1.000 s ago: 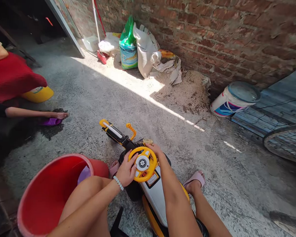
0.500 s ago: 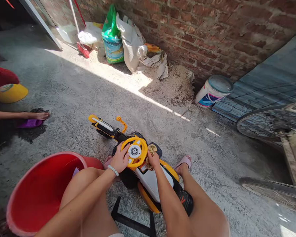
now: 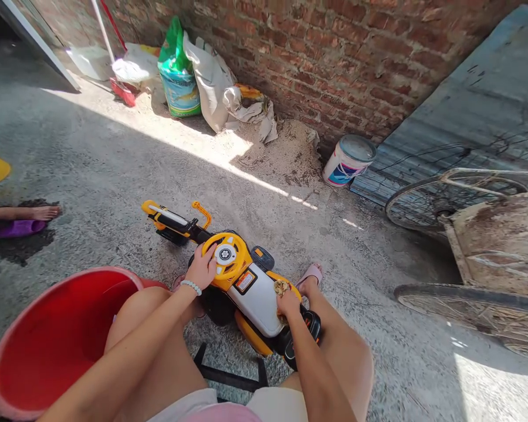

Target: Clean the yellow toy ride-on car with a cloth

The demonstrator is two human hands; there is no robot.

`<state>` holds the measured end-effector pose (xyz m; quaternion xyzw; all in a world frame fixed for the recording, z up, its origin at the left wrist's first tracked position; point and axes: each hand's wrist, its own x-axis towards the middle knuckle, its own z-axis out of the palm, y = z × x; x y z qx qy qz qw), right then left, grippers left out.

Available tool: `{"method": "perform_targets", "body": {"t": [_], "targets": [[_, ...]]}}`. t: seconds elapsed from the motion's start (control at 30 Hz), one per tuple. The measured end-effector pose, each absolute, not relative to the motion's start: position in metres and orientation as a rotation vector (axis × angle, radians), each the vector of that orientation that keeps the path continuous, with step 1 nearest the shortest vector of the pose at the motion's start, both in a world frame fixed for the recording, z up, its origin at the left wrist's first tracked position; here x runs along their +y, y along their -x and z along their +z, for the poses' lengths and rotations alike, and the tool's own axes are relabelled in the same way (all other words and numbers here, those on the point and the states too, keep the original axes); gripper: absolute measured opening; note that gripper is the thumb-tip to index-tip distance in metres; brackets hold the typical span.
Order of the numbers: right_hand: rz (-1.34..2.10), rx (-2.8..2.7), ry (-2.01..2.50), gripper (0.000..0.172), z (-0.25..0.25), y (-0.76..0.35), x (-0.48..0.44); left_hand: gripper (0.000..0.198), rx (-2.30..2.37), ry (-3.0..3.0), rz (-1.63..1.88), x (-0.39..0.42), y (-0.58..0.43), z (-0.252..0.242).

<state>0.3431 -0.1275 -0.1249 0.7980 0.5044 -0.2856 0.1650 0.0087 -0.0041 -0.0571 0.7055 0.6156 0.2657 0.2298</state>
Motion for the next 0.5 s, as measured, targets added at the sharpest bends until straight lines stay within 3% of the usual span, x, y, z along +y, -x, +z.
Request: {"method": "perform_targets", "body": {"t": [0.13, 0.33, 0.5], "targets": [[-0.831, 1.645, -2.246, 0.065, -0.122, -0.297, -0.098, 0.056, 1.702, -1.958, 0.736, -0.005, -0.007, -0.059], [-0.986, 1.868, -2.124, 0.066, -0.112, -0.261, -0.066, 0.057, 1.700, -1.957, 0.703, -0.006, -0.006, -0.056], [-0.827, 1.592, -2.317, 0.060, -0.123, -0.292, -0.110, 0.056, 1.672, -1.954, 0.700, -0.005, -0.005, -0.055]]}}
